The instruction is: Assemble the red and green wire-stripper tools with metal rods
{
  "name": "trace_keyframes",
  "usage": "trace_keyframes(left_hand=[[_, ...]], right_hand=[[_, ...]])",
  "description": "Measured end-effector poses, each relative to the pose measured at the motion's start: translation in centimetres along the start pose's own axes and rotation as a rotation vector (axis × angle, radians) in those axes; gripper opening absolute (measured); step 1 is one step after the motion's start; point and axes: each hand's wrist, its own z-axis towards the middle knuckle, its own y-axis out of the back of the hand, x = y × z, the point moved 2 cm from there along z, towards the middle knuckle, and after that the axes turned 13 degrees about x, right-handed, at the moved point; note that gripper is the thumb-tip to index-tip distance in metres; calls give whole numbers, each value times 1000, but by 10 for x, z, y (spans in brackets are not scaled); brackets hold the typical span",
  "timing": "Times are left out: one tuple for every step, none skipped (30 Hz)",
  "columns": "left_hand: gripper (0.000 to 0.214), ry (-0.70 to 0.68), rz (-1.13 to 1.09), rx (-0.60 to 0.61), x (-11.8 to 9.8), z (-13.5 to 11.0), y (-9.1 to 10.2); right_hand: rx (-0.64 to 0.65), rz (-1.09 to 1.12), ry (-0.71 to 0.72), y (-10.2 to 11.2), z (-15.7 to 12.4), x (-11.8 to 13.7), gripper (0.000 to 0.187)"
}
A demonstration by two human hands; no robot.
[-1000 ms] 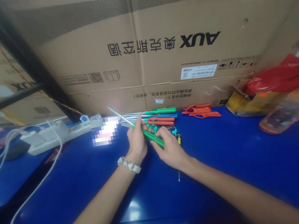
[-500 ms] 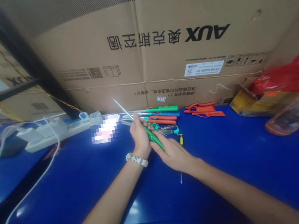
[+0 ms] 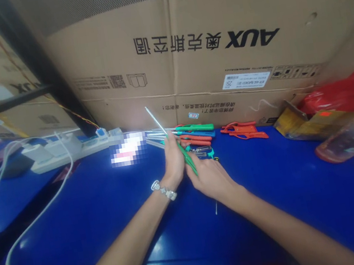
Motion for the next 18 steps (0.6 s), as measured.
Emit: trace_keyframes(left_hand=[[39,11,20,15,1,1,2],[38,20,36,36,1,2,4],[37,28,48,70,0,3,6],[36,34,56,115,-2,3,7],[36,37,62,171,-4,3,8],[36,43,69,233,-7,3,8],[37,50,69,281,-10,2,8],[40,65,57,308,-12,1,8],[42,90,31,321,-13,0,8],[45,117,-4,319,-14,-2,7],[47,143,-41,315,-14,-3,7],[48,160,-73,313,-14,-4,6],[48,167,-93,321,-14,-5,6],[47,165,-100,332,-14,-5,6],[45,159,-100,343,-14,-5,6],[43,158,-96,352,-13,-5,6],[42,164,-90,360,-13,-4,6],[41,170,-84,364,-12,-4,7]], right_hand=[[1,-8,-18,0,0,0,46],[5,-13,-33,0,0,0,44],[7,-12,-41,-1,0,0,43],[5,-3,-44,-2,0,-1,43],[-4,12,-43,-2,0,-1,43],[-13,33,-38,-3,0,-1,43],[-22,58,-31,-4,0,-1,43],[-28,84,-23,-5,0,-1,44],[-30,110,-17,-5,0,-1,44],[-27,134,-12,-6,0,-1,43],[-24,154,-7,-7,0,0,43],[-24,168,-4,-8,-1,0,43],[-29,178,-2,-8,-1,-1,43],[-35,188,0,-9,-1,-1,42],[-41,202,-1,-9,-1,-2,42],[-43,225,-4,-9,0,-4,41],[-41,261,-5,-10,0,-5,40],[-35,308,-4,-10,1,-7,39]])
